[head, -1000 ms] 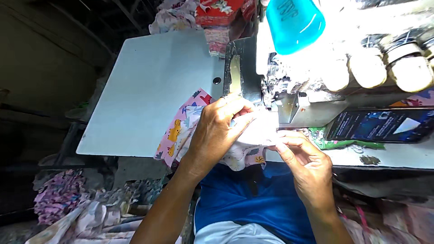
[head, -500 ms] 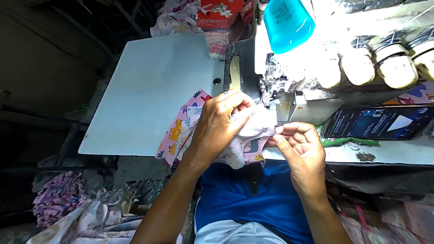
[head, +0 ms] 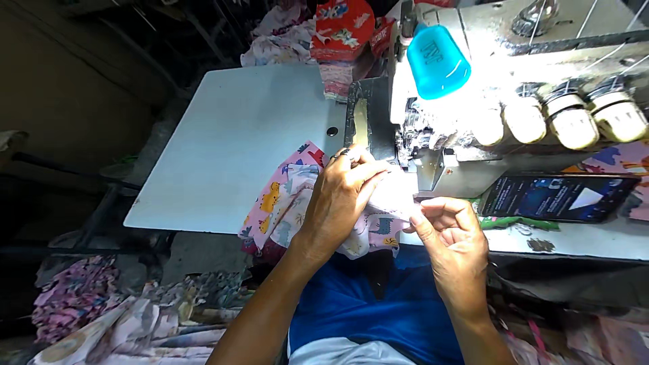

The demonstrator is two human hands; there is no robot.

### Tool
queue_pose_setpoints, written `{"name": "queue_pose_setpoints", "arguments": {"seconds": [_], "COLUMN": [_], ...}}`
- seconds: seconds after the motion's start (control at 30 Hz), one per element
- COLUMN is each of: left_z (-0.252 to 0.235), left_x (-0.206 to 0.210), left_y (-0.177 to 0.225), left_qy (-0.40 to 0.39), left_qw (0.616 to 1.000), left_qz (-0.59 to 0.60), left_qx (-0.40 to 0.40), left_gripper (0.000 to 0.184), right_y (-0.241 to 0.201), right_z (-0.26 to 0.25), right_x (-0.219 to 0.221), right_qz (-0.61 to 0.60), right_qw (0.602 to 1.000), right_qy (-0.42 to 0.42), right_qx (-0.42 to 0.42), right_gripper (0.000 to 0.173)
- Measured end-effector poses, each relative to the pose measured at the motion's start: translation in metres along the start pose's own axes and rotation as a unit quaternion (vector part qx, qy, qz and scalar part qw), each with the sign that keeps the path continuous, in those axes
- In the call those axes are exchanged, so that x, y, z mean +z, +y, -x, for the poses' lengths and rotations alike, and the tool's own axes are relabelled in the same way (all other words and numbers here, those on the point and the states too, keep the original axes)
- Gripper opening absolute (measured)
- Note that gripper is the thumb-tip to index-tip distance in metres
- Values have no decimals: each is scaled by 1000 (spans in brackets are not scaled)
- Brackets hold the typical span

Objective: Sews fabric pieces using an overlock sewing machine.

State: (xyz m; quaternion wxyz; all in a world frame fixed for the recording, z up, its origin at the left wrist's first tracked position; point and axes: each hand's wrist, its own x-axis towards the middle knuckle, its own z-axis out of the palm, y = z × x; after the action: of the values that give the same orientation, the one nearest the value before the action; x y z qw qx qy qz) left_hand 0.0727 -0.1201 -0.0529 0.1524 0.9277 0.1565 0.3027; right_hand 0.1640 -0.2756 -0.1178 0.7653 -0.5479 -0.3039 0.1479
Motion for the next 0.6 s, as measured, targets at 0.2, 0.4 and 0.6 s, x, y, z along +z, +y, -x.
{"name": "queue_pose_setpoints", "arguments": {"seconds": [0.2, 0.4, 0.6], "left_z": [-8, -17, -45], "left_x": [11, 14, 23], "left_y": [1, 3, -24], "left_qy": [19, 12, 15], "left_qw": [999, 999, 996], "left_qz": [37, 48, 91], "left_qx": [20, 2, 19], "left_gripper": [12, 11, 12], "right_y": [-2, -1, 0], "right_z": [3, -3, -13], "right_x": [-3, -1, 0], "right_qz": [14, 42, 256], "right_qw": [999, 998, 958], "right_qy": [1, 19, 13], "right_qx": [-33, -52, -125], "right_gripper": [18, 16, 19]}}
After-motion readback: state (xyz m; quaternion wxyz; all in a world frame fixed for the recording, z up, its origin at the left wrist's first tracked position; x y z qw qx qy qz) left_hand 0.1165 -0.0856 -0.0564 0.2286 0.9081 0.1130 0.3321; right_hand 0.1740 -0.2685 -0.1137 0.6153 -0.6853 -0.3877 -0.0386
